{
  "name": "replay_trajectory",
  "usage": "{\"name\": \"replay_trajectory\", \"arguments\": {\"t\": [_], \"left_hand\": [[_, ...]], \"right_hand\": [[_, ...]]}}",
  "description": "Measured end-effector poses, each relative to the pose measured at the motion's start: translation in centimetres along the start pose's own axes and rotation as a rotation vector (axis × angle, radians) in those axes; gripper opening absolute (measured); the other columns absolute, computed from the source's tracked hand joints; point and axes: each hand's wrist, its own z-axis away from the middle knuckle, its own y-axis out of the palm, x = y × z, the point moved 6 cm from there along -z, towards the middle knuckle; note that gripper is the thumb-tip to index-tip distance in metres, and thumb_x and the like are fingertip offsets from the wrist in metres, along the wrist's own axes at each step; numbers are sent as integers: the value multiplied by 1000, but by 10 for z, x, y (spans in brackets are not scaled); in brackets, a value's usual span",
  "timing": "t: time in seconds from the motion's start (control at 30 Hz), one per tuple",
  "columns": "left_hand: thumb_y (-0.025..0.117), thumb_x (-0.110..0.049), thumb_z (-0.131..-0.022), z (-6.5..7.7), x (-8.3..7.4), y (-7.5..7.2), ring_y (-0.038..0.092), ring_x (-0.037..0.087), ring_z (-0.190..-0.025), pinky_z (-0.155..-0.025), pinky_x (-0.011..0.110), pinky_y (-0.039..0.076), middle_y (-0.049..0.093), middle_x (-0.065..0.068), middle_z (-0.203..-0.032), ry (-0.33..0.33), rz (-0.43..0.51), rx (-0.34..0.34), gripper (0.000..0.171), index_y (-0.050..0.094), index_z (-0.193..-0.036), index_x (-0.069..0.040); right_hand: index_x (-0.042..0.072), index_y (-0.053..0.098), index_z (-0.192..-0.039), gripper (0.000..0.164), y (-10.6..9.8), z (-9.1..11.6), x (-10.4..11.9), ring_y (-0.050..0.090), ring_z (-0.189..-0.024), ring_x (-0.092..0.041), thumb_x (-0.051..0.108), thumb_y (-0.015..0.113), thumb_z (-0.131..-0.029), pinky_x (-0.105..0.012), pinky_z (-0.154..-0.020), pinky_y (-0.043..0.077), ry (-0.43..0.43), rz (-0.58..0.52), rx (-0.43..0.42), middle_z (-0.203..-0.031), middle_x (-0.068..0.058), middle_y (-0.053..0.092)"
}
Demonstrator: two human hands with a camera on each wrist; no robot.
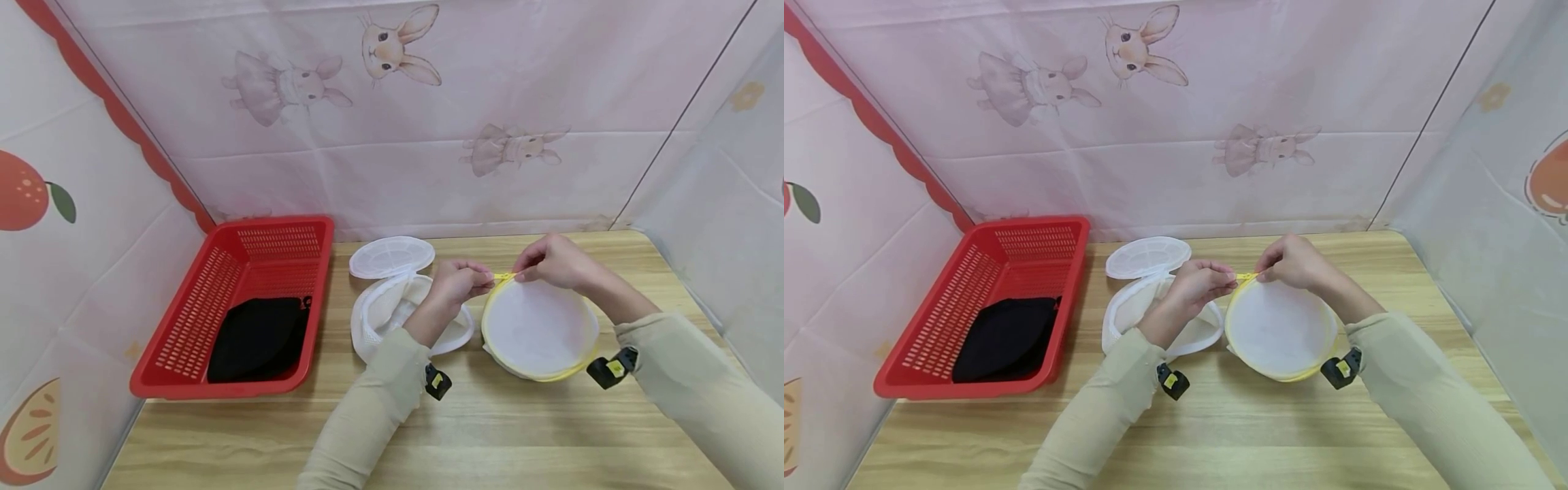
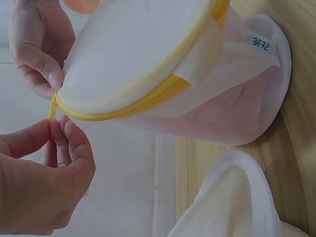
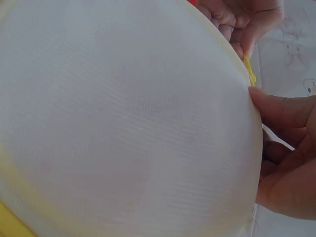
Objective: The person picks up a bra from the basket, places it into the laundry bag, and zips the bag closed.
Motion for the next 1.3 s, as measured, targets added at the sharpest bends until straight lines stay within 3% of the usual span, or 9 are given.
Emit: {"name": "replay_trajectory", "arguments": {"t": [0.17,0.47,0.77,1.07,1.3], "left_hand": [[56,14,-80,-3,4,-4,58,11,-58,-72,29,54,60,9,-68,1,-5,0,19,58,-98,19],[58,15,-78,-2,5,-6,57,11,-56,-67,26,54,59,9,-67,9,16,-11,13,61,-90,17],[54,17,-78,-6,11,-24,58,12,-58,-68,26,54,60,12,-69,-15,31,-30,17,59,-95,18],[52,17,-79,-6,15,-30,58,12,-59,-66,24,53,58,7,-64,-31,29,-12,22,55,-100,20],[53,17,-79,-7,17,-30,58,13,-60,-68,26,54,58,7,-64,-36,41,0,10,58,-87,13]], "right_hand": [[-4,69,-82,7,-2,1,-6,55,-69,-15,1,68,-77,-26,-58,47,31,-2,-20,-79,-9,66],[-5,69,-86,11,-3,2,-10,56,-71,-15,3,68,-78,-25,-59,48,75,-34,-34,-82,-10,66],[-8,67,-89,15,-16,8,-27,51,-71,-18,4,68,-79,-26,-57,45,135,-31,-94,-81,-9,64],[-11,64,-94,21,-24,16,-42,50,-72,-17,6,66,-81,-28,-61,46,176,-70,-111,-82,-5,61],[-12,63,-98,26,-26,22,-53,53,-75,-14,9,65,-83,-29,-65,48,206,-128,-98,-85,-3,63]]}}
